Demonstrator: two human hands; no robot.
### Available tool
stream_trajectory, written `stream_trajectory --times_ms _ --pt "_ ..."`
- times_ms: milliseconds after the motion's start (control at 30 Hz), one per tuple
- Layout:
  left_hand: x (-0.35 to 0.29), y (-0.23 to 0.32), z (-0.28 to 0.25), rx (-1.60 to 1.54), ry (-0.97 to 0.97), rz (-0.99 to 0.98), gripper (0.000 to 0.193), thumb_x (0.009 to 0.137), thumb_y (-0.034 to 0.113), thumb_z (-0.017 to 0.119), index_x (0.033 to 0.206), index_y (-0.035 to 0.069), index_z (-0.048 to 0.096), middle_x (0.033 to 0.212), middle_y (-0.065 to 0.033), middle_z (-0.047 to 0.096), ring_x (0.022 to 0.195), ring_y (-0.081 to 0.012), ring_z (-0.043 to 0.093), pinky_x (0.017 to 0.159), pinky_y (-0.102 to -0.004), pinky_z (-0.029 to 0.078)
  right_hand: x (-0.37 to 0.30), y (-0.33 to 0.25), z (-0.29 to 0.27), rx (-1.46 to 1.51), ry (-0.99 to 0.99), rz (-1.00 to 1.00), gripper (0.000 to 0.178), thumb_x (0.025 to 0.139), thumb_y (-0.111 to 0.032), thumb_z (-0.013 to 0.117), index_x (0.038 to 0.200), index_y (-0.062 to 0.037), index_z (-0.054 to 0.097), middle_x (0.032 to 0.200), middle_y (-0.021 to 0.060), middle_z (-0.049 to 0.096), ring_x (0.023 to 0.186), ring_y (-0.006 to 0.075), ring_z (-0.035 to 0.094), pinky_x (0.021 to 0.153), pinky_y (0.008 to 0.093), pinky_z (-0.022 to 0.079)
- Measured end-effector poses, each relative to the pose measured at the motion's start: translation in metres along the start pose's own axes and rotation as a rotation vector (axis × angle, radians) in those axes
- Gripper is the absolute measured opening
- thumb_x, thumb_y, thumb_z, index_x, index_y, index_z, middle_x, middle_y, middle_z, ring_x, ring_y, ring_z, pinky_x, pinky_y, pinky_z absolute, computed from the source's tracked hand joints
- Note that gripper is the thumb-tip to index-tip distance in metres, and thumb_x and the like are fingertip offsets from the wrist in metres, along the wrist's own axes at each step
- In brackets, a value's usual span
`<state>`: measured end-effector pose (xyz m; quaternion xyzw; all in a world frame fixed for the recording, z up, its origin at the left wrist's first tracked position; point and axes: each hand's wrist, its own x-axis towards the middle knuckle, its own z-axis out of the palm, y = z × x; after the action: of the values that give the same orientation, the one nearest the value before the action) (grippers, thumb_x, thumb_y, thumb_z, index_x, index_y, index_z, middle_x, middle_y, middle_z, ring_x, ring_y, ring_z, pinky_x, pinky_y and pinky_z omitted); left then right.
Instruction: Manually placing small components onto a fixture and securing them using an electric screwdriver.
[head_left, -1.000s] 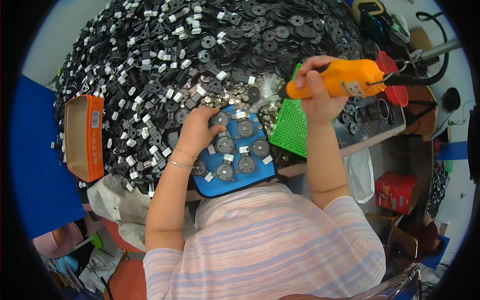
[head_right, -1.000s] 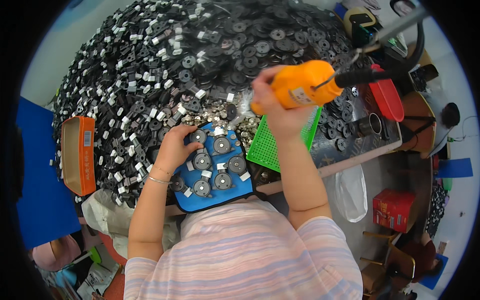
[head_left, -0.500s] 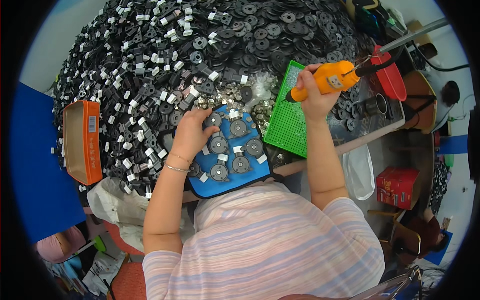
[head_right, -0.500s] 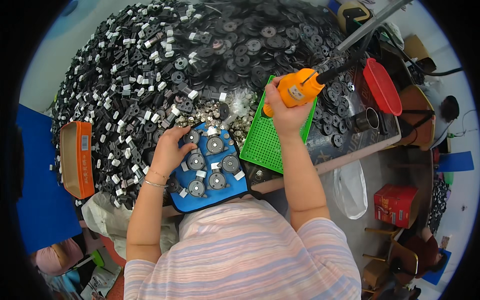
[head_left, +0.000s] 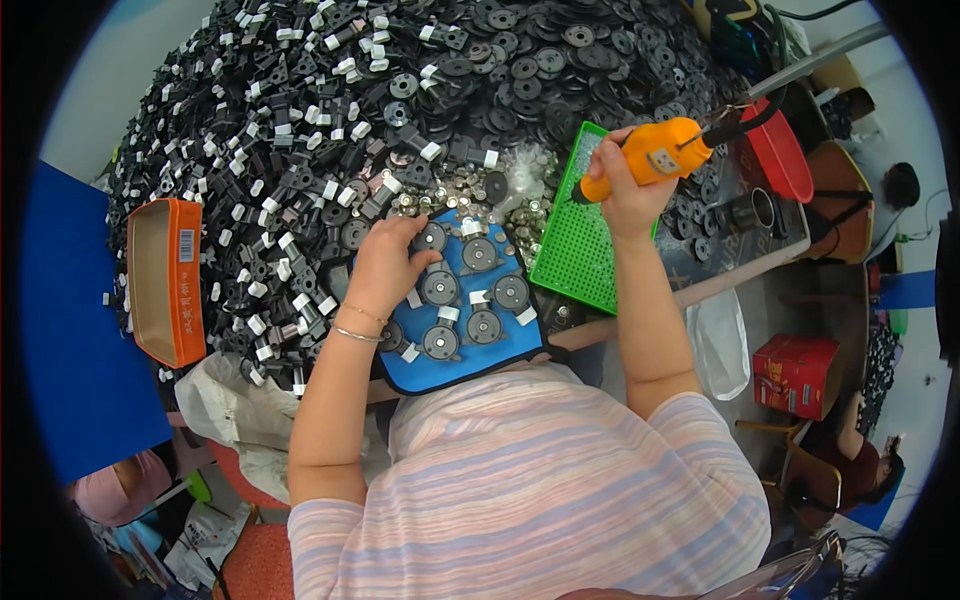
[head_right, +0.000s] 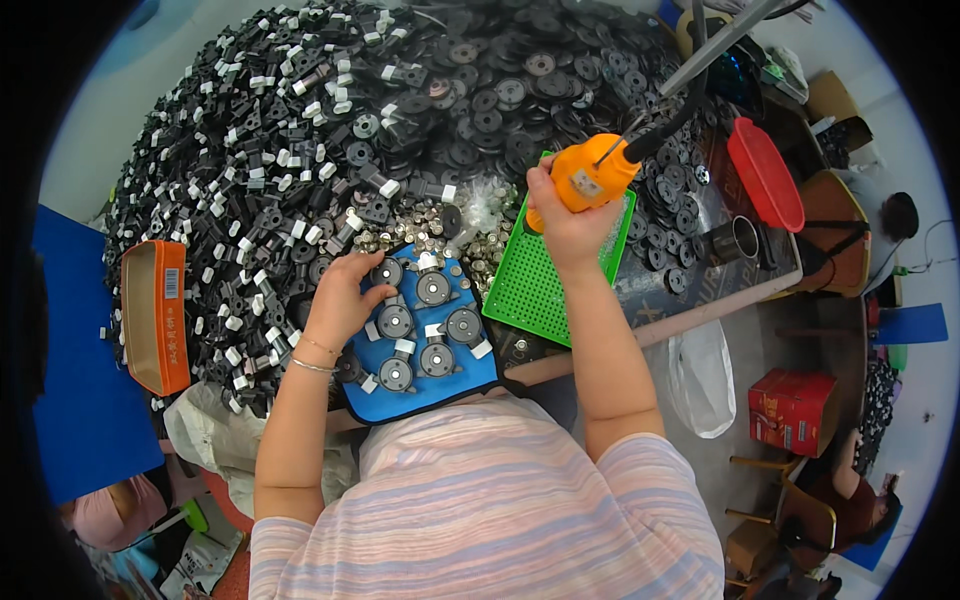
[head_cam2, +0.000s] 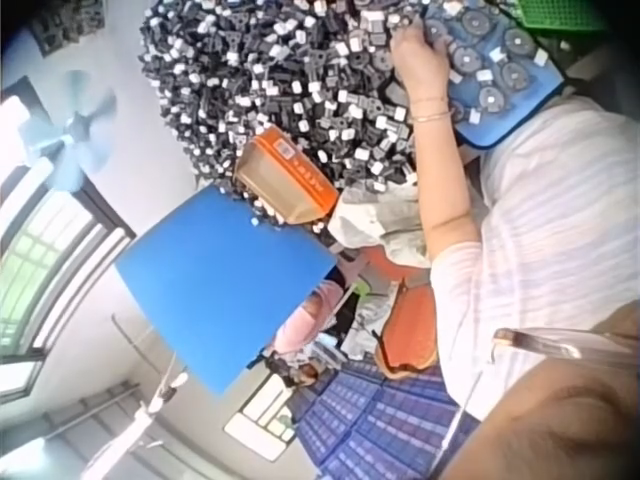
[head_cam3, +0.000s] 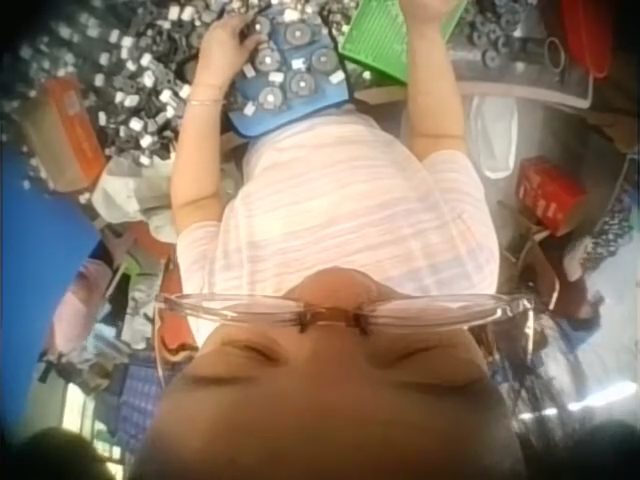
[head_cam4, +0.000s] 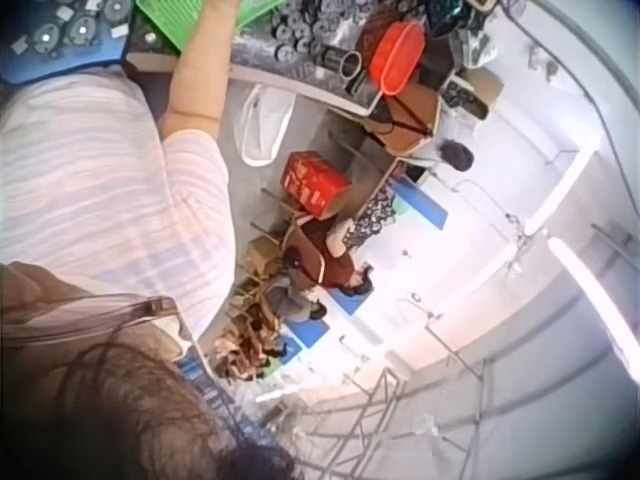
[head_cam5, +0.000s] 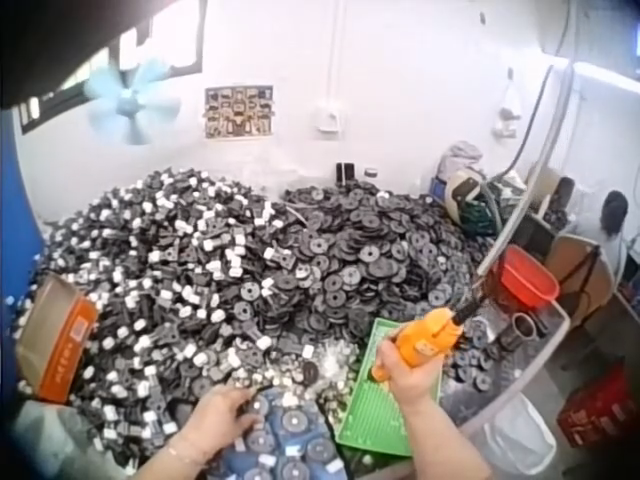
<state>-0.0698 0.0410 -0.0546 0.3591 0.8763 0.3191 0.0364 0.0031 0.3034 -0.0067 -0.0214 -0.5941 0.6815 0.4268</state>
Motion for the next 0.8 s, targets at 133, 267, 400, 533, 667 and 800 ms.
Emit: stream_trajectory --times_ms 133,267,400,533,667,800 --pt "-0.001 0.000 0.000 -0.004 0.014 0.019 0.048 0.065 0.016 0.078 0.107 -0.002 0.063 0.098 -0.0155 0.064 0.093 -0.0335 0.058 0.082 -0.0388 0.048 0.005 -0.018 0.005 0.112 0.033 -0.063 0.025 0.077 0.009 0.063 0.097 -0.0014 0.052 0.079 0.0084 0.058 0.058 0.0129 0.056 0.054 0.0258 0.048" --pt "-0.001 -0.002 -0.001 -0.032 -0.023 0.025 0.047 0.067 0.016 0.077 0.108 -0.001 0.062 0.098 -0.0152 0.063 0.095 -0.0336 0.057 0.083 -0.0385 0.047 -0.006 -0.047 0.038 0.323 -0.095 -0.090 0.022 0.080 0.007 0.059 0.100 -0.0003 0.052 0.081 0.0112 0.058 0.059 0.0135 0.055 0.056 0.0265 0.048" --pt "0.000 -0.002 -0.005 -0.044 -0.046 0.047 0.047 0.067 0.013 0.076 0.110 0.000 0.062 0.098 -0.0155 0.062 0.095 -0.0339 0.056 0.083 -0.0389 0.047 -0.032 -0.031 0.078 0.244 -0.292 0.021 0.022 0.081 0.003 0.060 0.101 -0.0018 0.052 0.084 0.0124 0.058 0.062 0.0155 0.056 0.057 0.0255 0.048" --pt "0.000 -0.006 -0.001 -0.055 -0.019 0.090 0.045 0.066 0.009 0.076 0.109 0.001 0.062 0.094 -0.0146 0.062 0.094 -0.0339 0.056 0.083 -0.0391 0.046 -0.048 -0.020 0.109 0.127 -0.372 0.107 0.026 0.075 0.006 0.066 0.097 -0.0020 0.054 0.084 0.0091 0.059 0.069 0.0130 0.059 0.062 0.0249 0.050" --pt "0.001 -0.004 -0.002 -0.129 -0.029 0.025 0.042 0.066 0.008 0.076 0.105 0.002 0.063 0.092 -0.0145 0.062 0.093 -0.0340 0.056 0.083 -0.0398 0.046 -0.051 0.004 0.117 0.010 -0.475 -0.059 0.029 0.073 0.008 0.067 0.096 -0.0023 0.054 0.088 0.0078 0.060 0.076 0.0127 0.059 0.066 0.0244 0.049" --pt "0.001 -0.006 -0.001 -0.112 -0.030 0.028 0.036 0.065 0.009 0.076 0.098 0.003 0.063 0.090 -0.0135 0.061 0.092 -0.0342 0.056 0.082 -0.0403 0.047 -0.054 0.004 0.121 0.058 -0.455 0.004 0.029 0.072 0.008 0.067 0.096 -0.0022 0.053 0.088 0.0071 0.060 0.075 0.0123 0.059 0.067 0.0244 0.049"
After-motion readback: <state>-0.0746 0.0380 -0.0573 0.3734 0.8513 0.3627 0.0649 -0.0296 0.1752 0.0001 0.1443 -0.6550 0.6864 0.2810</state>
